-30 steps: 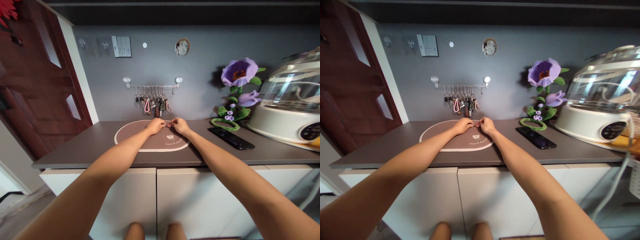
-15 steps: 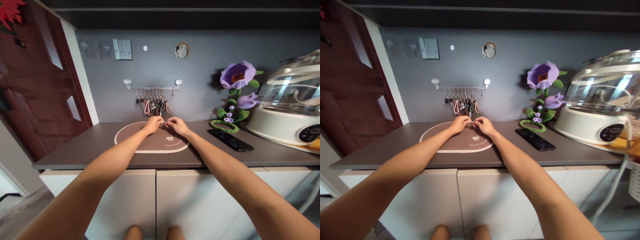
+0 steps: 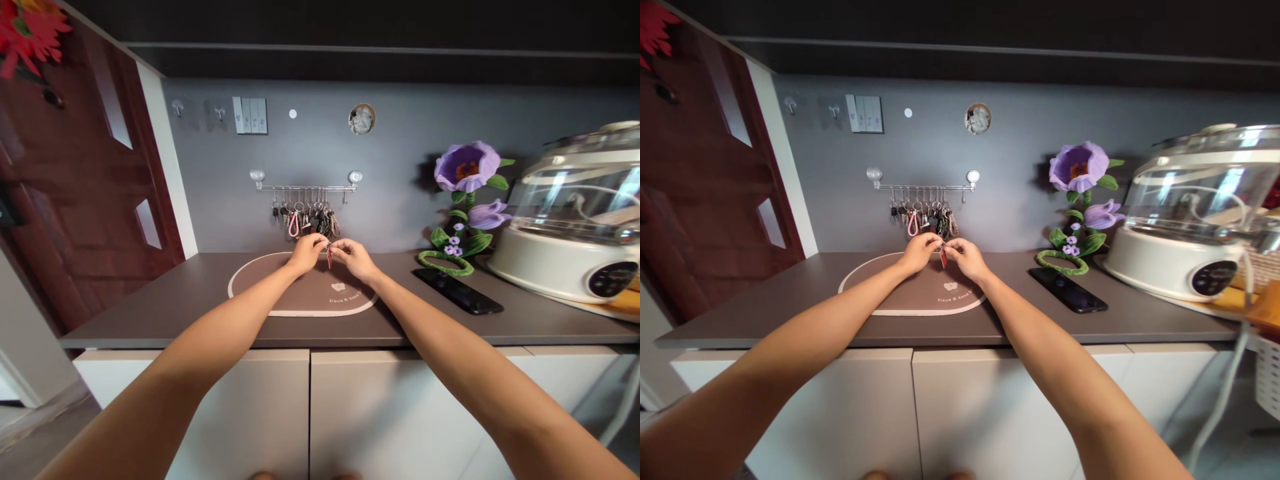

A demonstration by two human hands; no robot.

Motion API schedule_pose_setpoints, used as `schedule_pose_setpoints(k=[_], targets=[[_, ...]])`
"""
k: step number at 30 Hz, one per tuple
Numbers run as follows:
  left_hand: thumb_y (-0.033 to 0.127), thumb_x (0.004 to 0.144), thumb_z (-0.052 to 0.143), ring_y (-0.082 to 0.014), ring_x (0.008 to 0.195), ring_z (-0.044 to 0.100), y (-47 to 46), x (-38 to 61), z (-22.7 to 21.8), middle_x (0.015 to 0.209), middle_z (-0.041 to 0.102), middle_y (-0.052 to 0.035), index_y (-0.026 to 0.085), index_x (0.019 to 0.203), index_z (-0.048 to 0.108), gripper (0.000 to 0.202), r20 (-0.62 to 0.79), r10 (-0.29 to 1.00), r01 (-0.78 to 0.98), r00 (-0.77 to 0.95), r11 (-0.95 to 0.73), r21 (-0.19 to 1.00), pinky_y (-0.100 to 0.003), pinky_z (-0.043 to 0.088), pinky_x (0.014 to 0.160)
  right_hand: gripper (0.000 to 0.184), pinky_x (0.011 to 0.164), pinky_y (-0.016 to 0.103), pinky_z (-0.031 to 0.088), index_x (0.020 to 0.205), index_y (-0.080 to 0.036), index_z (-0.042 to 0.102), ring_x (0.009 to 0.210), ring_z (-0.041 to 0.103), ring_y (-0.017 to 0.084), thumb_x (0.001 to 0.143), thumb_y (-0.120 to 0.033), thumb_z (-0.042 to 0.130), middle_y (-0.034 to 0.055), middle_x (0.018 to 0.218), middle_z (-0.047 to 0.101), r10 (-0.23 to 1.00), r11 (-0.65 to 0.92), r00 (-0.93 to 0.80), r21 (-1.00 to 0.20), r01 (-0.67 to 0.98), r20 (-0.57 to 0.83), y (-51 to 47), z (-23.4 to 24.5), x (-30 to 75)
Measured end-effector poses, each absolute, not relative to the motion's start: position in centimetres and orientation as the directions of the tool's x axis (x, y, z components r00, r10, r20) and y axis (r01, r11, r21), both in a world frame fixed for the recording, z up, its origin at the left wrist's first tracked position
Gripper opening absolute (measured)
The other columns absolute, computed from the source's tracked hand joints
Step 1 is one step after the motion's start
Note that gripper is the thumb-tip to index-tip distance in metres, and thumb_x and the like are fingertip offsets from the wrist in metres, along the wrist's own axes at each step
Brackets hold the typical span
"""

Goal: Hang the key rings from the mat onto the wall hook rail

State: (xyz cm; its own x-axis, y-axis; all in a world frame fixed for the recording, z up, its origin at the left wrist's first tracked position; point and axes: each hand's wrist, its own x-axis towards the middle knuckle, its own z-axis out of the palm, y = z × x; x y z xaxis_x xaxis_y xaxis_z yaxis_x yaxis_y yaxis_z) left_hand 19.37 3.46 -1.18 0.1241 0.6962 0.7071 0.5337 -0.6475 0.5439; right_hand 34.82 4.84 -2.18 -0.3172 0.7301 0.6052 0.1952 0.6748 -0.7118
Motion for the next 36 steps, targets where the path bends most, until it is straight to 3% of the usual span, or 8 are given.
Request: schedule_pose_setpoints(k=[10, 21, 29, 36], targets=[[0.021, 0.078, 0.048, -0.0137, 0.079, 0.058, 3.3, 19.8, -1.2, 0.084, 0.065, -0.0044, 0.013, 0.08, 0.062, 0.016, 0.708, 0.701, 0.455, 0.084, -0.659, 0.599, -0.026, 0.042, 0.077, 0.02, 0.071, 0.026, 0.041, 0.077, -0.016, 0.057, 0.07, 0.053, 0.012, 0.071, -0.035, 0.056, 0.0009, 0.075, 0.059, 0.722, 0.685, -0.258, -0.716, 0.136, 0.642, 4.8, -2.1, 34.9], [0.022, 0.078, 0.047, -0.0147, 0.079, 0.057, 4.0, 19.7, -1.7, 0.084, 0.065, -0.0051, 0.015, 0.08, 0.062, 0.017, 0.75, 0.655, 0.552, 0.087, -0.659, 0.511, -0.027, 0.043, 0.075, 0.022, 0.071, 0.026, 0.04, 0.076, -0.017, 0.053, 0.067, 0.049, 0.01, 0.071, -0.039, 0.056, -0.0013, 0.071, 0.054, 0.737, 0.665, -0.21, -0.745, 0.056, 0.643, 4.8, -1.9, 35.5], [0.021, 0.078, 0.046, -0.0152, 0.074, 0.059, 4.7, 19.5, -3.1, 0.079, 0.066, -0.0058, 0.014, 0.077, 0.062, 0.017, 0.615, 0.789, 0.597, 0.009, -0.498, 0.629, -0.026, 0.044, 0.071, 0.028, 0.07, 0.027, 0.044, 0.076, -0.018, 0.05, 0.071, 0.049, 0.01, 0.066, -0.043, 0.059, -0.0006, 0.075, 0.05, 0.822, 0.559, -0.081, -0.826, -0.072, 0.564, 5.1, -1.5, 35.6], [0.019, 0.076, 0.047, -0.0148, 0.071, 0.059, 4.6, 19.5, -3.5, 0.077, 0.066, -0.0058, 0.015, 0.076, 0.063, 0.017, 0.483, 0.875, 0.683, 0.037, -0.375, 0.627, -0.025, 0.042, 0.066, 0.018, 0.061, 0.026, 0.047, 0.072, -0.018, 0.048, 0.066, 0.05, 0.01, 0.068, -0.034, 0.056, -0.0004, 0.071, 0.051, 0.845, 0.534, 0.012, -0.844, -0.051, 0.534, 6.4, 2.7, 35.5]])
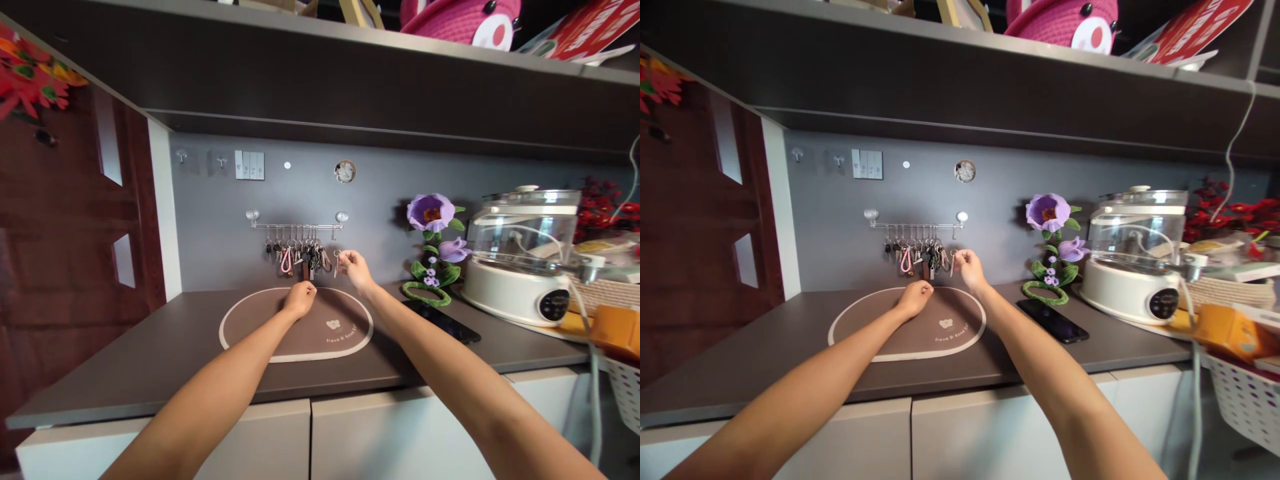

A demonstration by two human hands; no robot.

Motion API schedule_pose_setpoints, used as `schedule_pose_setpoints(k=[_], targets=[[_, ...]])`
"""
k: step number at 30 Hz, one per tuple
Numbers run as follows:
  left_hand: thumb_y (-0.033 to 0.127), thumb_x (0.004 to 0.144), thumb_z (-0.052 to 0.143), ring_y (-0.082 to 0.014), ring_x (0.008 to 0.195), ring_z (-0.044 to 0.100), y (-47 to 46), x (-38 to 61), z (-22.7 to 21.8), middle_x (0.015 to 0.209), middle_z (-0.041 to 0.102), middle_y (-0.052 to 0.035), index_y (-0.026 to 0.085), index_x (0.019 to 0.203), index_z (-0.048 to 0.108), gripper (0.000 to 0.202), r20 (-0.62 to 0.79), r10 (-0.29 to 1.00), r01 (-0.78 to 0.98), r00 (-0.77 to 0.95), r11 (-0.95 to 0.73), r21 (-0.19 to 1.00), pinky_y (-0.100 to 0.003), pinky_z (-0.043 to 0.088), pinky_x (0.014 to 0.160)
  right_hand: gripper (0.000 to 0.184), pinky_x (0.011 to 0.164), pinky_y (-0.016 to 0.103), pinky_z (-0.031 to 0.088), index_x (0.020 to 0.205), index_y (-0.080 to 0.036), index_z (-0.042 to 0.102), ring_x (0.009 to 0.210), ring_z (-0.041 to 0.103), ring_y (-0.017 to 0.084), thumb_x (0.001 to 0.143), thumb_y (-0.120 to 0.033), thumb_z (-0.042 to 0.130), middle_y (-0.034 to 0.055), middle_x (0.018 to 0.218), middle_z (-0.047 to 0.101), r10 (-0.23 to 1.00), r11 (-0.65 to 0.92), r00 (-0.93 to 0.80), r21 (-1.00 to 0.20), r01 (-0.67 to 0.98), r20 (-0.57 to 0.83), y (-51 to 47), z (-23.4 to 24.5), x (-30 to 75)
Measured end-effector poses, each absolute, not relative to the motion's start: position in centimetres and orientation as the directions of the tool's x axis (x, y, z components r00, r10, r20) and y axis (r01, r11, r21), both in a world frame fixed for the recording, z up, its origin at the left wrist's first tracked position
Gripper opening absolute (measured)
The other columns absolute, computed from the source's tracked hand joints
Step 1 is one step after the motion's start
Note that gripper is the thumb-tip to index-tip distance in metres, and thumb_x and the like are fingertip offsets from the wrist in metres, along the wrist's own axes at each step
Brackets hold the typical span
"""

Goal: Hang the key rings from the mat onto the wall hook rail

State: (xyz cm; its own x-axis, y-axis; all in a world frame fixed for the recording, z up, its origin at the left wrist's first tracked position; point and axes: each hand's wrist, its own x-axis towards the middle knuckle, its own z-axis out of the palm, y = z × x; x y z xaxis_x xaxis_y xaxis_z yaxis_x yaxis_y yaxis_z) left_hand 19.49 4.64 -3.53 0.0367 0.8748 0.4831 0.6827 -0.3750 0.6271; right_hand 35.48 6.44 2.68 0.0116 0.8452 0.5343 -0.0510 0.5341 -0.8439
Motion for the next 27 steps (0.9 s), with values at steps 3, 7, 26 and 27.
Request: schedule_pose_setpoints(k=[3, 7, 26, 27], targets=[[0.019, 0.076, 0.047, -0.0134, 0.066, 0.057, 4.7, 19.5, -3.6, 0.072, 0.065, -0.0047, 0.015, 0.075, 0.063, 0.017, 0.458, 0.888, 0.702, 0.049, -0.357, 0.616, -0.023, 0.04, 0.062, 0.013, 0.056, 0.023, 0.046, 0.07, -0.018, 0.046, 0.061, 0.048, 0.009, 0.07, -0.03, 0.051, -0.0011, 0.067, 0.05, 0.838, 0.545, 0.056, -0.838, -0.042, 0.542, 7.7, 4.5, 35.2], [0.021, 0.077, 0.047, -0.0126, 0.063, 0.055, 4.7, 19.5, -3.5, 0.07, 0.064, -0.0044, 0.015, 0.075, 0.063, 0.017, 0.447, 0.892, 0.723, 0.062, -0.349, 0.596, -0.022, 0.038, 0.059, 0.004, 0.051, 0.023, 0.044, 0.069, -0.018, 0.045, 0.053, 0.048, 0.008, 0.071, -0.021, 0.046, -0.0018, 0.063, 0.051, 0.846, 0.526, 0.106, -0.85, -0.013, 0.522, 9.3, 6.2, 34.7], [0.021, 0.078, 0.046, -0.016, 0.072, 0.058, 4.2, 19.6, -2.8, 0.078, 0.066, -0.0076, 0.016, 0.078, 0.064, 0.019, 0.482, 0.87, 0.785, 0.107, -0.371, 0.496, -0.025, 0.039, 0.067, 0.009, 0.043, 0.02, 0.04, 0.055, -0.018, 0.047, 0.041, 0.043, 0.007, 0.064, -0.018, 0.047, -0.0022, 0.044, 0.048, 0.889, 0.416, 0.173, -0.906, 0.077, 0.423, 13.1, 5.7, 34.6], [0.022, 0.078, 0.047, -0.0161, 0.073, 0.058, 4.2, 19.5, -2.8, 0.08, 0.066, -0.0076, 0.016, 0.08, 0.064, 0.018, 0.475, 0.874, 0.779, 0.107, -0.37, 0.506, -0.025, 0.039, 0.067, 0.008, 0.044, 0.02, 0.039, 0.056, -0.017, 0.048, 0.042, 0.043, 0.007, 0.064, -0.019, 0.047, -0.0024, 0.046, 0.048, 0.885, 0.423, 0.174, -0.902, 0.089, 0.432, 13.2, 5.4, 34.7]])
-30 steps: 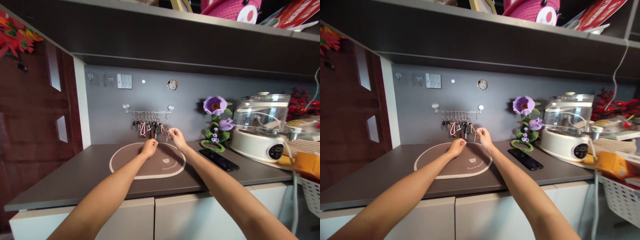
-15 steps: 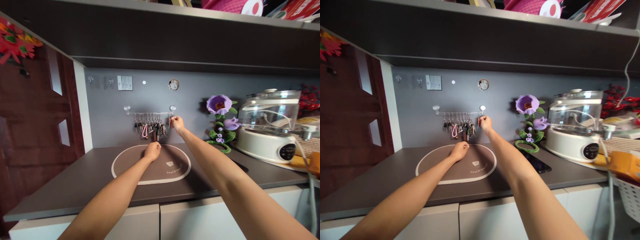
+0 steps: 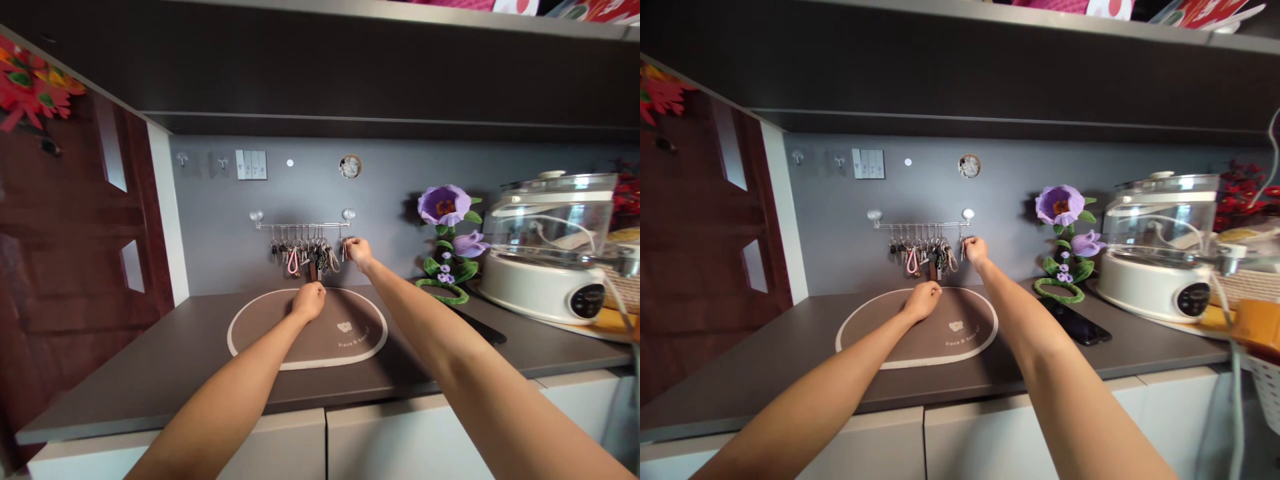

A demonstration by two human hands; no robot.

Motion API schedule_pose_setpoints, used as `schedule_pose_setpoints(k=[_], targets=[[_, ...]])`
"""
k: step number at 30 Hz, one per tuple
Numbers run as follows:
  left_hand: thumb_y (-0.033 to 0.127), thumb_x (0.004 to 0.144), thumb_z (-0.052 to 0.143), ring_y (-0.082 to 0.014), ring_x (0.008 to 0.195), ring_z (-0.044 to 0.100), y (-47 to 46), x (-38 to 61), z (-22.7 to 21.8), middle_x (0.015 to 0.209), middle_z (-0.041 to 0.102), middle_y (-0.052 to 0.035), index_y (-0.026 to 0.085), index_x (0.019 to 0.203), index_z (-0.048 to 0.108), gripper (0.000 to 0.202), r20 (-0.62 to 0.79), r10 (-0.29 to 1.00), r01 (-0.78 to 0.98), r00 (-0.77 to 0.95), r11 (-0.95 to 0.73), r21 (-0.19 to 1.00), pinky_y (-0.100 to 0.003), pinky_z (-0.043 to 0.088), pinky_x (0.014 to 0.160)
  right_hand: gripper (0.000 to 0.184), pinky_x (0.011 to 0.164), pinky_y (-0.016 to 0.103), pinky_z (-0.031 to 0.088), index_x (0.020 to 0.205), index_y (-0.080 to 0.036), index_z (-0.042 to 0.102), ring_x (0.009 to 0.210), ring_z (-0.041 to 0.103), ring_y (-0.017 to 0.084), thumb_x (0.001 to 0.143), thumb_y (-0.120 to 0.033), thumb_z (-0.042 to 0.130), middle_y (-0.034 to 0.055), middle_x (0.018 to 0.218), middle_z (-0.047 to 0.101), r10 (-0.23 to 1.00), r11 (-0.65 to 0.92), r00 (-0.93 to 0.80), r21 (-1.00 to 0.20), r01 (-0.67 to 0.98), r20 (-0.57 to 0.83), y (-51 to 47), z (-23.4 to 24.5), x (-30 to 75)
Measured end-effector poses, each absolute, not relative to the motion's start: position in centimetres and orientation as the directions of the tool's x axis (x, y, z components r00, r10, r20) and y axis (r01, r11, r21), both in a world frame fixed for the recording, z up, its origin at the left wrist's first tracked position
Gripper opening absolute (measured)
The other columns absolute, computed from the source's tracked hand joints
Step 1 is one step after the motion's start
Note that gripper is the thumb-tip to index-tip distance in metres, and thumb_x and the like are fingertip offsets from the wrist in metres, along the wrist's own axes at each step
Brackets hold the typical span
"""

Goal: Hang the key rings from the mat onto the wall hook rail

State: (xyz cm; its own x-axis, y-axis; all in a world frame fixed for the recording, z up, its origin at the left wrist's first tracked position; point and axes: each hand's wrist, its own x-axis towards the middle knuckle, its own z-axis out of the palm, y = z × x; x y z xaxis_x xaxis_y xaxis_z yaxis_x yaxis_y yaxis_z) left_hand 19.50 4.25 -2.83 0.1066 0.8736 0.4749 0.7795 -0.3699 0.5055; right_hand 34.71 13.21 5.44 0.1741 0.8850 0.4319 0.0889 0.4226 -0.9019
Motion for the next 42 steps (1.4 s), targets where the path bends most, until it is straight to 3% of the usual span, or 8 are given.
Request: schedule_pose_setpoints(k=[3, 8, 13, 18, 23, 28, 36, 42], targets=[[0.024, 0.076, 0.051, -0.0162, 0.075, 0.058, 4.3, 19.1, -3.0, 0.083, 0.065, -0.0072, 0.016, 0.096, 0.061, 0.023, 0.425, 0.901, 0.76, 0.093, -0.34, 0.554, -0.025, 0.04, 0.069, 0.006, 0.049, 0.021, 0.04, 0.065, -0.016, 0.052, 0.048, 0.046, 0.008, 0.064, -0.021, 0.047, -0.0016, 0.053, 0.053, 0.866, 0.438, 0.206, -0.889, 0.132, 0.457, 12.9, 4.9, 35.0], [0.024, 0.072, 0.057, -0.0135, 0.064, 0.057, 3.9, 18.4, -3.0, 0.073, 0.063, -0.0033, 0.013, 0.124, 0.041, 0.055, 0.306, 0.952, 0.61, 0.013, -0.25, 0.752, -0.023, 0.042, 0.063, 0.021, 0.062, 0.024, 0.043, 0.085, -0.017, 0.054, 0.064, 0.051, 0.011, 0.064, -0.02, 0.049, 0.0018, 0.075, 0.059, 0.861, 0.402, 0.255, -0.896, 0.187, 0.44, 10.2, 4.0, 34.8], [0.024, 0.068, 0.063, -0.0108, 0.056, 0.052, 2.1, 17.6, -0.9, 0.063, 0.058, 0.0017, 0.015, 0.134, 0.026, 0.077, 0.297, 0.954, 0.473, 0.046, -0.283, 0.834, -0.023, 0.041, 0.062, 0.044, 0.065, 0.027, 0.045, 0.111, -0.022, 0.046, 0.072, 0.054, 0.013, 0.068, -0.028, 0.054, 0.0033, 0.089, 0.058, 0.904, 0.417, 0.081, -0.907, 0.055, 0.421, 6.1, 3.4, 33.6], [0.02, 0.069, 0.059, -0.007, 0.054, 0.045, -1.6, 15.4, 1.0, 0.061, 0.051, 0.0064, 0.02, 0.139, 0.004, 0.089, 0.513, 0.848, 0.438, 0.131, -0.514, 0.738, -0.022, 0.039, 0.063, 0.073, 0.064, 0.028, 0.044, 0.134, -0.026, 0.019, 0.061, 0.049, 0.011, 0.07, -0.032, 0.054, -0.0021, 0.074, 0.052, 0.842, 0.533, -0.124, -0.845, 0.041, 0.525, 1.7, 2.2, 32.4], [0.016, 0.071, 0.054, -0.0061, 0.061, 0.044, -5.8, 12.9, -0.4, 0.07, 0.048, 0.0061, 0.022, 0.136, -0.013, 0.094, 0.621, 0.747, 0.431, 0.239, -0.654, 0.621, -0.02, 0.039, 0.065, 0.094, 0.061, 0.025, 0.042, 0.137, -0.023, -0.01, 0.055, 0.041, 0.009, 0.07, -0.028, 0.055, -0.0058, 0.064, 0.048, 0.732, 0.649, -0.311, -0.759, 0.047, 0.607, -2.3, -0.1, 32.2], [0.015, 0.071, 0.053, -0.0058, 0.062, 0.044, -7.8, 11.4, -2.7, 0.07, 0.046, 0.0069, 0.022, 0.134, -0.02, 0.096, 0.603, 0.758, 0.438, 0.247, -0.643, 0.629, -0.019, 0.039, 0.065, 0.095, 0.062, 0.025, 0.041, 0.136, -0.022, -0.014, 0.058, 0.044, 0.01, 0.071, -0.027, 0.055, -0.0053, 0.067, 0.048, 0.697, 0.671, -0.428, -0.734, 0.107, 0.575, -4.4, -2.0, 32.5], [0.016, 0.071, 0.054, -0.0048, 0.06, 0.044, -7.8, 10.8, -3.5, 0.07, 0.047, 0.0074, 0.024, 0.133, -0.022, 0.099, 0.564, 0.801, 0.398, 0.202, -0.593, 0.7, -0.018, 0.039, 0.064, 0.091, 0.067, 0.026, 0.041, 0.138, -0.023, -0.008, 0.063, 0.046, 0.01, 0.072, -0.027, 0.054, -0.0042, 0.069, 0.048, 0.657, 0.727, -0.434, -0.67, 0.148, 0.616, -4.8, -2.6, 32.5], [0.02, 0.068, 0.063, -0.0058, 0.058, 0.046, -7.3, 11.0, -3.3, 0.068, 0.05, 0.0068, 0.026, 0.135, -0.017, 0.104, 0.49, 0.867, 0.174, 0.092, -0.498, 0.849, -0.02, 0.04, 0.062, 0.082, 0.067, 0.028, 0.044, 0.138, -0.026, 0.001, 0.063, 0.048, 0.01, 0.075, -0.034, 0.053, -0.0036, 0.071, 0.051, 0.722, 0.666, -0.378, -0.73, 0.154, 0.579, -4.2, -2.4, 32.6]])
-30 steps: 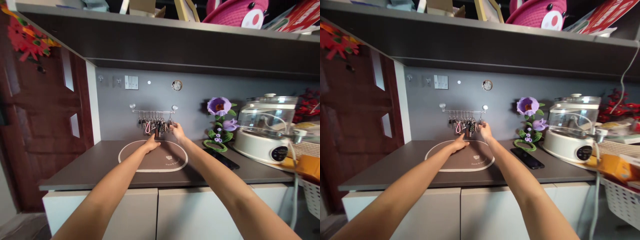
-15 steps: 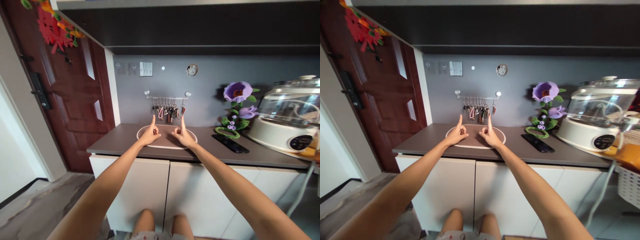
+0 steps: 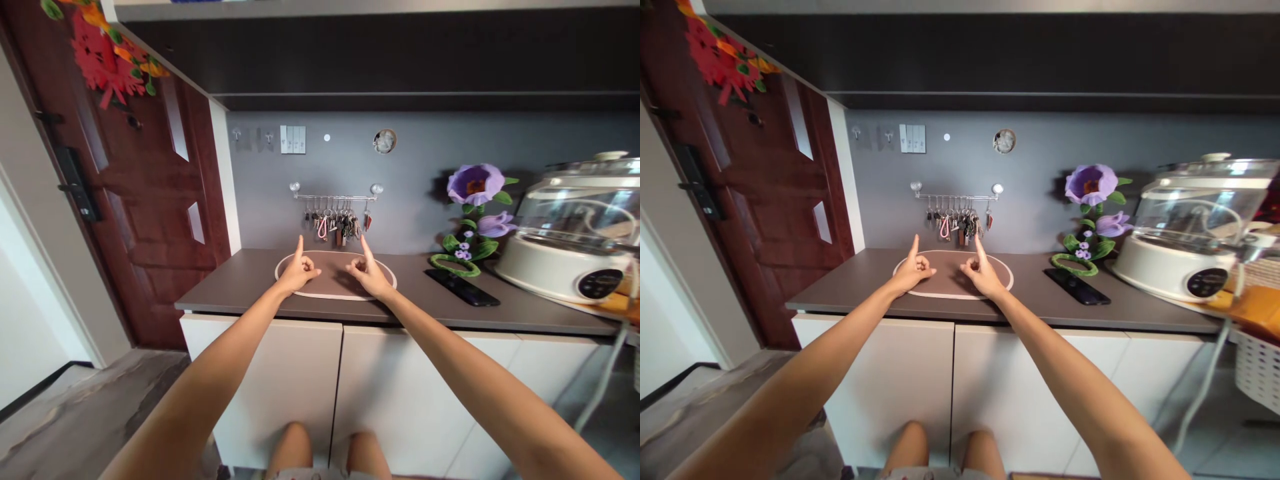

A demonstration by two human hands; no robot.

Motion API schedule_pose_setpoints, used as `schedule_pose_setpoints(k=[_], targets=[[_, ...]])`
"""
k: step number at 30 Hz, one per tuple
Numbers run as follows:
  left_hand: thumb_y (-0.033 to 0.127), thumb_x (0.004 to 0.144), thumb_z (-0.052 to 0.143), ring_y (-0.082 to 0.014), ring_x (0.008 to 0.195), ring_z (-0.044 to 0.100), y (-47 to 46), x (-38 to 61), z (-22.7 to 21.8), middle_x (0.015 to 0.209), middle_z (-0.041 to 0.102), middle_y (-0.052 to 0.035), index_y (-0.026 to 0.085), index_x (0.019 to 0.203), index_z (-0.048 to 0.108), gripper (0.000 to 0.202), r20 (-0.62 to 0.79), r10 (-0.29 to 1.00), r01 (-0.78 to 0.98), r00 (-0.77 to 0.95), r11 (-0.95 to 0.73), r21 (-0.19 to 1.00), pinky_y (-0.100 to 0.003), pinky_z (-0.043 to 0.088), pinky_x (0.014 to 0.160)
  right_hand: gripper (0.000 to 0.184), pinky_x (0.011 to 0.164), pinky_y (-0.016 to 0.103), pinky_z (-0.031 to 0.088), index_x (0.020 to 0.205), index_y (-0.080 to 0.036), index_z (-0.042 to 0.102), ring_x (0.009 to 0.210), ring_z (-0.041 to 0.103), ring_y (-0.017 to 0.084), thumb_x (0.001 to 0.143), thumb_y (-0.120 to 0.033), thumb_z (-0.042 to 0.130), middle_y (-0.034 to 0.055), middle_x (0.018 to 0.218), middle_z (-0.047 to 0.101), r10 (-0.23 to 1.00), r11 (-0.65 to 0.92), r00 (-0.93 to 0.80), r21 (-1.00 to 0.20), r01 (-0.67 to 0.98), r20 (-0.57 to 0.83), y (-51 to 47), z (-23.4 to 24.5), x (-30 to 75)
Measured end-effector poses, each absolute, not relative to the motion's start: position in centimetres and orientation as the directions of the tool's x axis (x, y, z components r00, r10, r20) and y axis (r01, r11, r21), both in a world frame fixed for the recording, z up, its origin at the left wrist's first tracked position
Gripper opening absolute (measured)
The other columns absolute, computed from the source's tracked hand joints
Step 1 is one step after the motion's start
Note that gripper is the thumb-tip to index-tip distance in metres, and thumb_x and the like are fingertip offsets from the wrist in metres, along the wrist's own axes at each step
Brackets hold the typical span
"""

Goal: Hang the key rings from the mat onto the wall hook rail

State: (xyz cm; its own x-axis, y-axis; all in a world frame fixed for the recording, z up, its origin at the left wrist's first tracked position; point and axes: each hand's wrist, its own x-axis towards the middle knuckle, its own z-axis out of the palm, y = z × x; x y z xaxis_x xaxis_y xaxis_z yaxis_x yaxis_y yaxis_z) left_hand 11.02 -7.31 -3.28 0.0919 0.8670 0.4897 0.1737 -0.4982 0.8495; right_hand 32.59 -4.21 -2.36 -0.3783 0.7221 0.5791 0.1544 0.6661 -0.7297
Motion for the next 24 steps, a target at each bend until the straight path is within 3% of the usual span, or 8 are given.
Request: schedule_pose_setpoints(k=[3, 6, 10, 13, 17, 20, 24], targets=[[0.026, 0.064, 0.069, -0.0099, 0.068, 0.053, -5.9, 10.7, -2.4, 0.079, 0.057, 0.0003, 0.024, 0.138, -0.005, 0.104, 0.372, 0.927, 0.116, -0.042, -0.365, 0.924, -0.024, 0.041, 0.067, 0.073, 0.076, 0.032, 0.045, 0.136, -0.027, 0.017, 0.076, 0.053, 0.013, 0.074, -0.041, 0.053, 0.0001, 0.084, 0.056, 0.779, 0.622, -0.241, -0.762, 0.179, 0.579, -2.5, -1.5, 32.6], [0.03, 0.057, 0.074, -0.0195, 0.097, 0.053, -3.5, 9.9, -1.0, 0.112, 0.054, -0.0115, 0.022, 0.138, 0.01, 0.104, 0.268, 0.949, 0.145, -0.165, -0.245, 0.959, -0.029, 0.041, 0.078, 0.072, 0.088, 0.035, 0.041, 0.13, -0.023, 0.032, 0.1, 0.051, 0.02, 0.068, -0.048, 0.057, 0.0072, 0.108, 0.054, 0.82, 0.564, -0.051, -0.79, 0.241, 0.57, 0.6, 0.1, 32.9], [0.032, 0.052, 0.077, -0.0271, 0.121, 0.035, 0.5, 8.6, 0.8, 0.137, 0.031, -0.0131, 0.025, 0.136, 0.02, 0.102, 0.24, 0.943, 0.189, -0.232, -0.198, 0.962, -0.034, 0.034, 0.092, 0.088, 0.095, 0.04, 0.035, 0.13, -0.019, 0.033, 0.117, 0.04, 0.028, 0.055, -0.054, 0.066, 0.0136, 0.13, 0.039, 0.862, 0.439, 0.091, -0.824, 0.358, 0.499, 5.4, 2.3, 34.0], [0.031, 0.049, 0.078, -0.0274, 0.123, 0.033, 3.7, 8.1, 1.7, 0.139, 0.029, -0.0134, 0.024, 0.132, 0.027, 0.098, 0.25, 0.933, 0.156, -0.259, -0.214, 0.964, -0.035, 0.031, 0.095, 0.095, 0.096, 0.039, 0.035, 0.13, -0.02, 0.029, 0.119, 0.038, 0.028, 0.051, -0.054, 0.068, 0.0141, 0.133, 0.036, 0.891, 0.373, 0.13, -0.864, 0.337, 0.436, 8.2, 3.6, 34.6], [0.026, 0.047, 0.079, -0.0246, 0.119, 0.04, 7.0, 8.2, 2.9, 0.131, 0.041, -0.0137, 0.022, 0.12, 0.041, 0.082, 0.28, 0.923, 0.047, -0.264, -0.278, 0.959, -0.034, 0.031, 0.095, 0.074, 0.084, 0.032, 0.042, 0.116, -0.022, 0.041, 0.104, 0.05, 0.021, 0.055, -0.052, 0.068, 0.01, 0.12, 0.051, 0.922, 0.36, 0.069, -0.908, 0.216, 0.382, 10.4, 4.7, 35.0], [0.028, 0.051, 0.078, -0.0211, 0.107, 0.05, 8.6, 8.4, 3.7, 0.114, 0.057, -0.0098, 0.02, 0.104, 0.052, 0.059, 0.233, 0.956, -0.065, -0.179, -0.248, 0.967, -0.035, 0.032, 0.094, 0.052, 0.066, 0.026, 0.044, 0.097, -0.023, 0.05, 0.077, 0.056, 0.014, 0.058, -0.054, 0.065, 0.0036, 0.094, 0.061, 0.944, 0.329, -0.045, -0.93, 0.162, 0.326, 11.4, 5.1, 35.0], [0.039, 0.055, 0.074, -0.0198, 0.093, 0.057, 10.2, 8.6, 4.3, 0.101, 0.061, -0.0073, 0.019, 0.086, 0.056, 0.041, 0.12, 0.992, -0.206, 0.033, -0.11, 0.972, -0.035, 0.039, 0.09, 0.042, 0.051, 0.02, 0.039, 0.079, -0.021, 0.05, 0.053, 0.05, 0.008, 0.061, -0.057, 0.061, -0.0026, 0.067, 0.056, 0.937, 0.304, -0.183, -0.953, 0.013, 0.296, 12.6, 4.9, 34.6]])
